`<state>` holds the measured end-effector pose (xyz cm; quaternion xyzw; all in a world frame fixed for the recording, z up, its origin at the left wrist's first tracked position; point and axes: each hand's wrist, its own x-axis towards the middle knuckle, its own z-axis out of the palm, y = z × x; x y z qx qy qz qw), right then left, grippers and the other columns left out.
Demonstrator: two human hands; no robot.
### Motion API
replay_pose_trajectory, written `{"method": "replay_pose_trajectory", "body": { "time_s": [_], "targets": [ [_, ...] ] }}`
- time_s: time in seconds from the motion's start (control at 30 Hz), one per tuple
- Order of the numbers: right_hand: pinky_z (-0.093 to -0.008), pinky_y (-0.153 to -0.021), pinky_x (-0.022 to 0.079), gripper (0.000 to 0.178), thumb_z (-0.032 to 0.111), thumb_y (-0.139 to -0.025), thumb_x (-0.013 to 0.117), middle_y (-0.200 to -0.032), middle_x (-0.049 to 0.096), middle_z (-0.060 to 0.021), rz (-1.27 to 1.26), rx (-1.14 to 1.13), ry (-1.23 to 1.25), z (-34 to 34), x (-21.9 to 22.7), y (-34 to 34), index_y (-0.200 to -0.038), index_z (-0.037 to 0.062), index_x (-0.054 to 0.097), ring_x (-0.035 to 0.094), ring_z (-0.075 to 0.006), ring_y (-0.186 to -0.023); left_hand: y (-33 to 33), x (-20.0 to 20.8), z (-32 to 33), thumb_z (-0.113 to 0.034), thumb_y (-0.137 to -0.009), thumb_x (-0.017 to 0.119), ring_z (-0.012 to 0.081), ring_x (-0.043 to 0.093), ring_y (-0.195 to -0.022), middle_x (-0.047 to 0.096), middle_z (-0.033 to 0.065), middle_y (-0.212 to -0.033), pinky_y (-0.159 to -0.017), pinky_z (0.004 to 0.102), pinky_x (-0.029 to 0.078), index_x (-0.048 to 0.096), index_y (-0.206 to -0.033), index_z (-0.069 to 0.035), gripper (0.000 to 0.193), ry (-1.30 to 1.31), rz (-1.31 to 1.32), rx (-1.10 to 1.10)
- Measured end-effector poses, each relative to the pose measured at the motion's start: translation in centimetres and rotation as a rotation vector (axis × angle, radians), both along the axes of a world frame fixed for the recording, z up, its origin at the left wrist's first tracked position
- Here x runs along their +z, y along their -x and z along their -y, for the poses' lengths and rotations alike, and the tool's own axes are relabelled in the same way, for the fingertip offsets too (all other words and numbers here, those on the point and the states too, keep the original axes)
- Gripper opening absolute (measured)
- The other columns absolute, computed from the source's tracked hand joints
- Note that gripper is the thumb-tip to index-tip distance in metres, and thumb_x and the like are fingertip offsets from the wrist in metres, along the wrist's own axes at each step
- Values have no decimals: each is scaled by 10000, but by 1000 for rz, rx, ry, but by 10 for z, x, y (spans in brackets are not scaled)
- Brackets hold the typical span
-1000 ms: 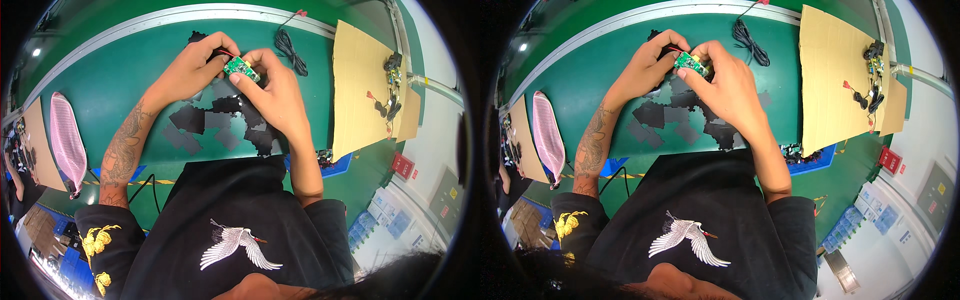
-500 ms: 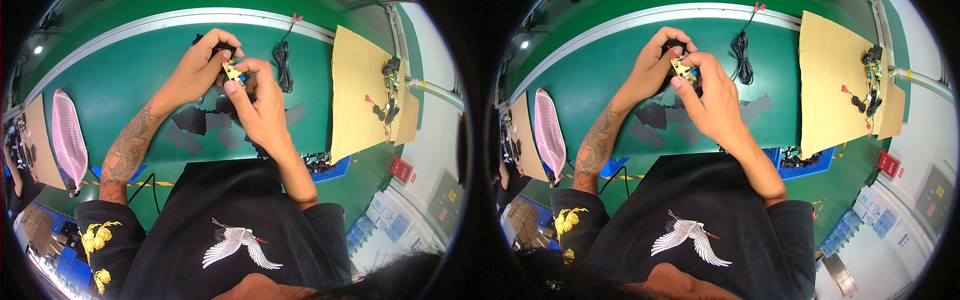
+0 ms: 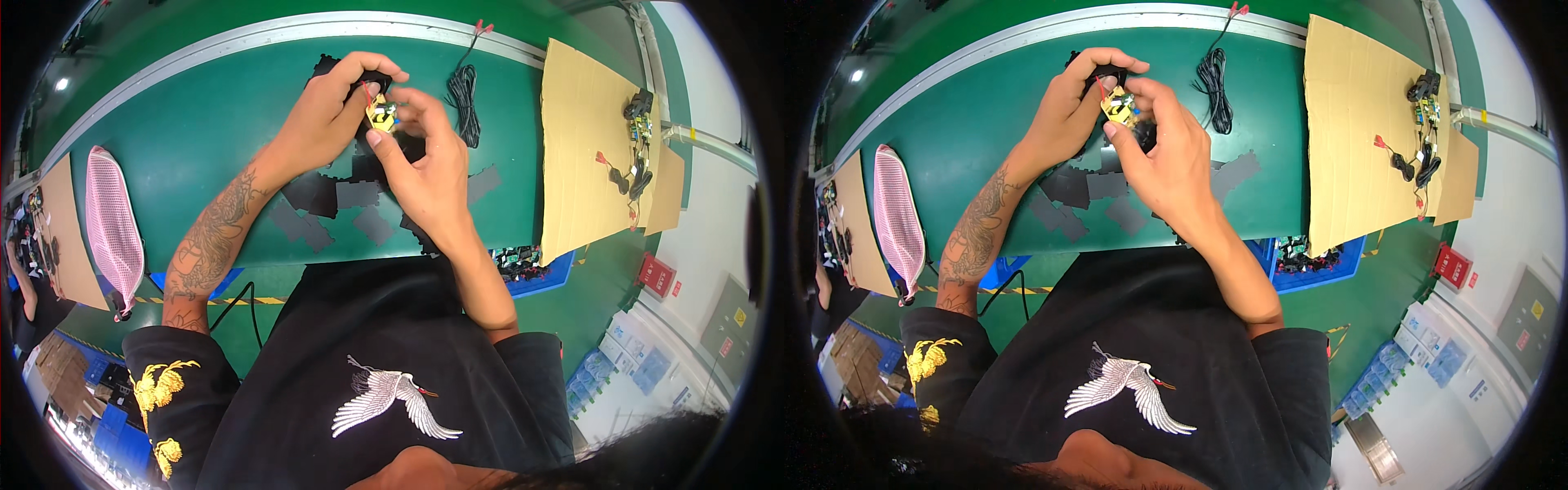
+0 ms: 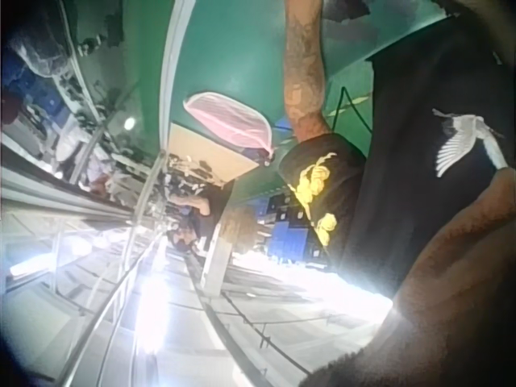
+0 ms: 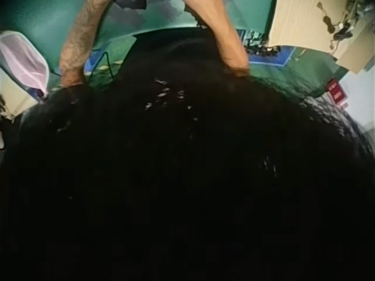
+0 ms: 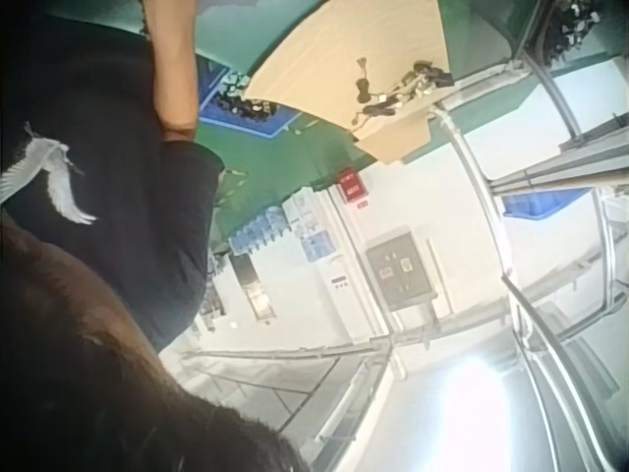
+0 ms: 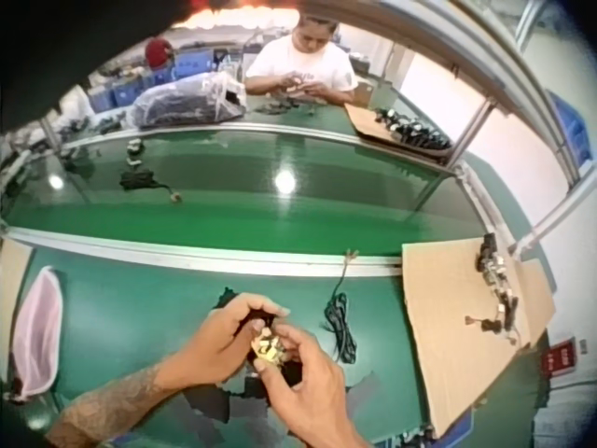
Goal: Assembling electronic components on a small frame, likely for a drone.
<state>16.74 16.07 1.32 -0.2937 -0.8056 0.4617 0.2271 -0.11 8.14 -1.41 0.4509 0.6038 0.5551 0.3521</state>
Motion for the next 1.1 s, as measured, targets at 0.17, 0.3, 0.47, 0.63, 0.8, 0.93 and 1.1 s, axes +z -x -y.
{"method": "replay_pose_trajectory", "body": {
  "time_s": [0.17,0.3,0.47,0.63,0.8,0.93,1.1],
  "targets": [
    [-333,-854,587,511,136,-943,773,-1103,760,-144,-21,71,16,-2,3,-1,-1417,18,623,734,-213,-899,-2,-5,-1,-27,-1093,462,113,674,-903,750,81,-1228,-788,288,560,608,-1333,-47,282,-19,90,45],
    [-349,-830,596,491,150,-957,759,-1053,754,-136,-19,95,-98,-5,4,0,-1422,32,654,737,-224,-864,-1,-8,-2,-34,-1103,445,123,702,-980,748,92,-1243,-829,291,596,607,-1345,-37,292,3,166,39],
    [-373,-753,597,425,157,-973,735,-1000,730,-148,42,130,-242,-7,5,0,-1388,75,699,724,-271,-815,0,2,-1,-24,-1118,433,153,684,-1126,717,132,-1315,-988,314,572,564,-1368,-14,283,69,208,-4],
    [-370,-750,596,426,136,-975,724,-1018,737,-162,80,140,-206,-8,11,2,-1393,68,683,722,-277,-809,1,-5,-2,-37,-1109,431,138,707,-1048,725,96,-1286,-868,302,618,593,-1365,-35,304,25,226,27],
    [-362,-756,595,463,122,-970,737,-1053,747,-172,14,82,-114,-3,6,1,-1409,18,632,730,-243,-831,2,-3,-3,-60,-1117,446,130,701,-1036,725,95,-1269,-861,294,620,596,-1354,-22,283,48,158,28],
    [-356,-808,608,473,98,-945,769,-1131,746,-169,-59,27,-111,-5,-2,1,-1385,-1,625,751,-227,-922,-3,2,-3,-58,-1113,476,119,697,-986,735,85,-1227,-809,301,610,608,-1338,-25,263,35,203,82],
    [-363,-891,620,500,56,-911,802,-1181,736,-178,-25,-19,16,-2,-1,4,-1371,2,615,757,-230,-999,-5,-2,0,-23,-1090,502,160,718,-912,742,90,-1181,-764,346,594,613,-1340,-46,274,-50,-29,119]
  ]
}}
